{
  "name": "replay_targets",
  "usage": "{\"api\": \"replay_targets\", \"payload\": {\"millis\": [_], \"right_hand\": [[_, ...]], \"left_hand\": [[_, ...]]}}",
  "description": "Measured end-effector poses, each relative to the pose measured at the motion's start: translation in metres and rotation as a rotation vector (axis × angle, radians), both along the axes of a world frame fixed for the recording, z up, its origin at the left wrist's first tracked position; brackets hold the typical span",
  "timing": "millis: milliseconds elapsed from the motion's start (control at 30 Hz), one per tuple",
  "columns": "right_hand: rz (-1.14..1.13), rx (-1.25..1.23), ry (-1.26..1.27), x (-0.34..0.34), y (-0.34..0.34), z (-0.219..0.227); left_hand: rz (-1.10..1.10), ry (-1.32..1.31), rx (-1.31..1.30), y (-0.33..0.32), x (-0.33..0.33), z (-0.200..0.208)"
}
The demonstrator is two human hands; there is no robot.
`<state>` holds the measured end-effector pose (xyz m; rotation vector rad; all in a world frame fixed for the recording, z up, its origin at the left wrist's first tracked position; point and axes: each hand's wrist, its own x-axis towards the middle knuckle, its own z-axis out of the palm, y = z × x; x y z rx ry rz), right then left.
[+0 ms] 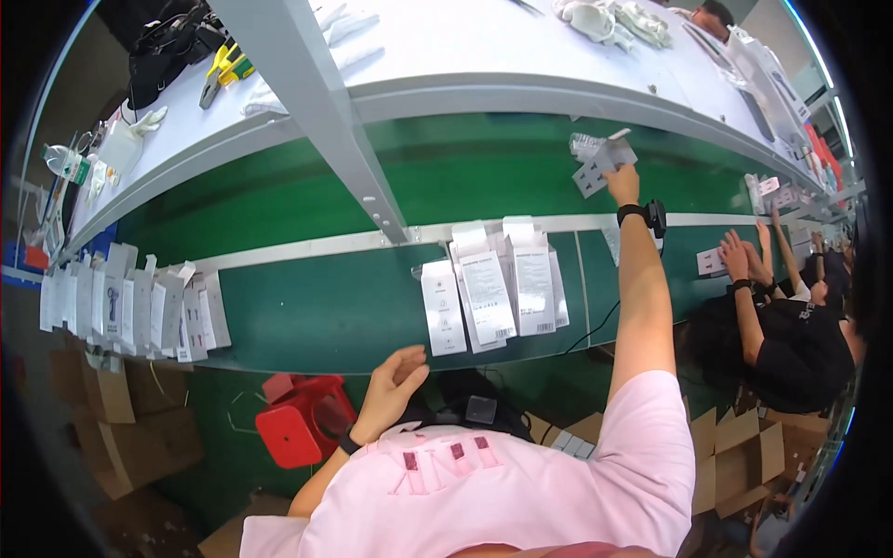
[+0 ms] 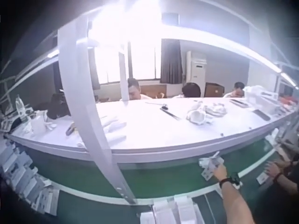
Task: Packaging handheld electronic devices by wrapping them in bubble wrap and placing them into retail boxes on an assembly line.
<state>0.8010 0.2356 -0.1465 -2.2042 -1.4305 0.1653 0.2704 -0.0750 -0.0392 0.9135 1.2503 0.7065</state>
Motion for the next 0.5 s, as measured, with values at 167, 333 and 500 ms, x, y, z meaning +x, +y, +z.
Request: {"api": "replay_targets", "payload": {"millis": [167,333,500], "right_hand": [[0.326,0.265,-0.206,-0.106,-0.086,0.083],[0.761,0.475,-0.219,-0.235,-0.217,0.192],[0.927,0.583,0.069,-0.297,-0.268,0.217]], "left_hand": [[-0.07,0.109,0.369,0.034,0.042,0.022],[-0.071,0.369,0.992,0.08,0.092,0.045],[-0.254,0.293,1.464,0.12,0.046,0.062]]}}
